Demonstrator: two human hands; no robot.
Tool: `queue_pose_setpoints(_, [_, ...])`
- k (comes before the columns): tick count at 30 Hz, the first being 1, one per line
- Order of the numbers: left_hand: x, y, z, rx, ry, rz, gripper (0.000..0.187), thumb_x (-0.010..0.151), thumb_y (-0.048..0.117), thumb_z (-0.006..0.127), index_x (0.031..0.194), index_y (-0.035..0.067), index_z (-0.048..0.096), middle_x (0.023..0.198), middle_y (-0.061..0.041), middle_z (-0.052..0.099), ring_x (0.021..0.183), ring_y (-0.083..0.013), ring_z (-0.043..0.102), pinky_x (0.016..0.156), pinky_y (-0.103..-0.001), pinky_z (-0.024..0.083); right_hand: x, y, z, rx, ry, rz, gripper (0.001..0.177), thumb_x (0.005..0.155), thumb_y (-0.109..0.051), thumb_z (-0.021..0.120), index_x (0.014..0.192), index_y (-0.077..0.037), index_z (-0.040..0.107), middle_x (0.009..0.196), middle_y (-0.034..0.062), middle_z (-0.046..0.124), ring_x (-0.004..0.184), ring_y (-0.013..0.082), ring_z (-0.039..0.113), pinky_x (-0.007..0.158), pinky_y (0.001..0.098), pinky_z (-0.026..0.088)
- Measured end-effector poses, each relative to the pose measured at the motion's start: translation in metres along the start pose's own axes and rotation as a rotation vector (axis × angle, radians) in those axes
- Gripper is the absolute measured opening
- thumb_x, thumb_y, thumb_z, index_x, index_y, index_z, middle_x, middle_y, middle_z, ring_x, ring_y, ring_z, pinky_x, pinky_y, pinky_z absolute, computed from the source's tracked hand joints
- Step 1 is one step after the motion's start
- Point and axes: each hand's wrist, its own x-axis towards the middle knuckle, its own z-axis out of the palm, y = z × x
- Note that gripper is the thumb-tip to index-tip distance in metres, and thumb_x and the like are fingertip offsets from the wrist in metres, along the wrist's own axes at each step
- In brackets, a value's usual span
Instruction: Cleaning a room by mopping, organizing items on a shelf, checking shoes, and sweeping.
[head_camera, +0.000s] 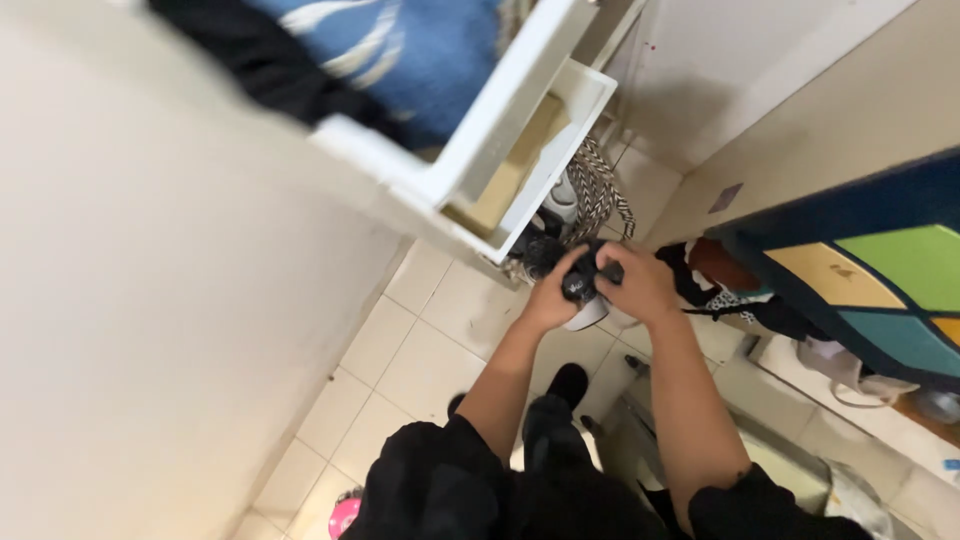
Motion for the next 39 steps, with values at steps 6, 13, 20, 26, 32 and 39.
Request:
queue_pose_setpoints(6, [-0.061,-0.043,-0.042,0.012,-0.098,0.050,0.055,0.076,0.008,0.080,0.129,0.015,0.068,0.114,-0.013,0.077,0.107,-0.0274,0.074,0.094,-0.036,0.057,-0.028,-0.076,0.032,0.813,-0.226,0.294,0.012,0.084,-0.002,0.075,0.093,-0.002,0.066,0.085,0.0031,0.068,0.064,0.0171,0.059,0.056,0.0372,0.049])
queue_pose_setpoints(13, [-0.152,-0.002,-0.135,0.016,0.091,-0.015,0.061,0.065,0.003,0.078,0.124,0.012,0.065,0.109,-0.009,0.073,0.100,-0.0221,0.069,0.088,-0.034,0.054,-0.065,-0.112,0.105,0.759,-0.182,0.223,0.017,0.100,-0.014,0.068,0.113,-0.005,0.075,0.099,0.0040,0.074,0.087,0.0120,0.066,0.078,0.0281,0.055])
queue_pose_setpoints(20, [-0.214,-0.046,-0.190,-0.765,0.691,-0.171,0.017,0.077,0.003,0.078,0.091,0.003,0.069,0.087,-0.008,0.072,0.078,-0.0169,0.067,0.076,-0.032,0.054,-0.088,-0.283,0.050,0.821,-0.128,0.055,0.034,0.109,-0.028,0.059,0.136,-0.010,0.066,0.121,0.0071,0.070,0.106,0.0127,0.062,0.093,0.0298,0.049])
queue_pose_setpoints(26, [-0.237,-0.037,-0.228,-0.639,0.859,0.145,0.014,0.086,0.006,0.069,0.074,0.002,0.064,0.076,-0.003,0.066,0.075,-0.0130,0.059,0.077,-0.027,0.049,-0.083,-0.304,0.095,0.513,-0.067,-0.516,0.038,0.110,-0.025,0.052,0.145,-0.011,0.057,0.148,0.0143,0.059,0.138,0.0301,0.052,0.115,0.0441,0.037])
queue_pose_setpoints(32, [-0.271,-0.029,-0.282,-0.484,0.818,0.192,0.017,0.082,0.006,0.067,0.068,0.003,0.059,0.071,-0.002,0.064,0.071,-0.0125,0.059,0.072,-0.027,0.047,-0.046,-0.284,0.125,0.204,-0.142,-0.256,0.050,0.105,-0.025,0.049,0.151,-0.007,0.043,0.150,0.0227,0.043,0.136,0.0414,0.041,0.111,0.0470,0.034])
queue_pose_setpoints(39, [-0.308,0.025,-0.304,-0.502,0.626,0.289,0.017,0.079,0.005,0.069,0.067,0.003,0.058,0.070,-0.002,0.065,0.071,-0.0112,0.060,0.069,-0.026,0.048,-0.013,-0.238,0.204,-0.073,-0.033,-0.671,0.033,0.112,-0.024,0.043,0.128,-0.013,0.069,0.130,0.0124,0.071,0.133,0.0331,0.060,0.120,0.0460,0.046])
